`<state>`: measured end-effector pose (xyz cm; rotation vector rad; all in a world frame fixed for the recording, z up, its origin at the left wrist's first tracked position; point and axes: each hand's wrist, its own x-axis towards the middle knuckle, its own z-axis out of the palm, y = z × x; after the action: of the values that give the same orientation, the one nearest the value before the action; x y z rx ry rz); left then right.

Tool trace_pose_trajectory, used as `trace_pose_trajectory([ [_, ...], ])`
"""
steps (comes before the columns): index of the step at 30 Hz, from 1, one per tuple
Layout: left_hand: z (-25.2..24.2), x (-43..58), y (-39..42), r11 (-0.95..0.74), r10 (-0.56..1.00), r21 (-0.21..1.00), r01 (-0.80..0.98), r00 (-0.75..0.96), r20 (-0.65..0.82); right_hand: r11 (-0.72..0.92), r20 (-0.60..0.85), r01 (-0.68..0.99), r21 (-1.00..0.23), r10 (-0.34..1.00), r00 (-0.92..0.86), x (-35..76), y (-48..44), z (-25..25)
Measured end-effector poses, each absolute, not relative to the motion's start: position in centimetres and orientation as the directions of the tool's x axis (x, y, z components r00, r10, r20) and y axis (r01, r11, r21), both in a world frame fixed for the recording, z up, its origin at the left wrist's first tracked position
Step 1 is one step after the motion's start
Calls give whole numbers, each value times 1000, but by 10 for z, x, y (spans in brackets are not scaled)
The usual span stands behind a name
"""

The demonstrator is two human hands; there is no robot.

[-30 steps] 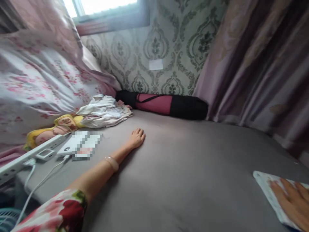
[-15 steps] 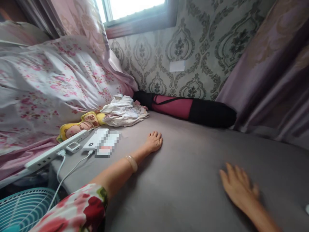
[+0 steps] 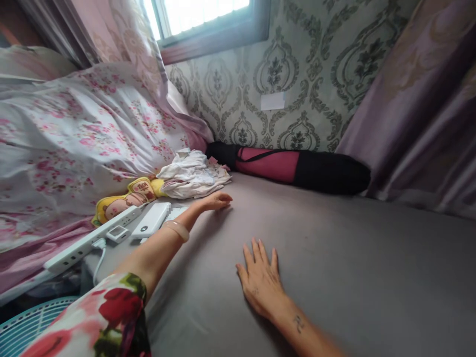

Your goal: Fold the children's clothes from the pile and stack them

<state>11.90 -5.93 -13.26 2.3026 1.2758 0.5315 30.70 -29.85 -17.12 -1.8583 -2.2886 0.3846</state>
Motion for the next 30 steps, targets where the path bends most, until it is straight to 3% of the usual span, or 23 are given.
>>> trace_pose_trajectory([
  [6,-83,44,-21,-258,952,442,859,149,266,163,17,943,-289,986,-165,306,-295,-179],
  [13,-43,-19,0,31,911,321,947,-159,380,174,83,948,-266,984,-158,304,-297,-182],
  [20,-41,-47,14,181,941,182,967,-224,255,179,72,945,-274,984,-166,305,-298,-177],
  [26,-41,-35,12,194,940,252,948,-254,229,178,57,943,-280,984,-168,305,-298,-176],
  [30,-30,-13,8,118,944,325,938,-208,256,183,74,939,-291,983,-169,305,-299,-175],
])
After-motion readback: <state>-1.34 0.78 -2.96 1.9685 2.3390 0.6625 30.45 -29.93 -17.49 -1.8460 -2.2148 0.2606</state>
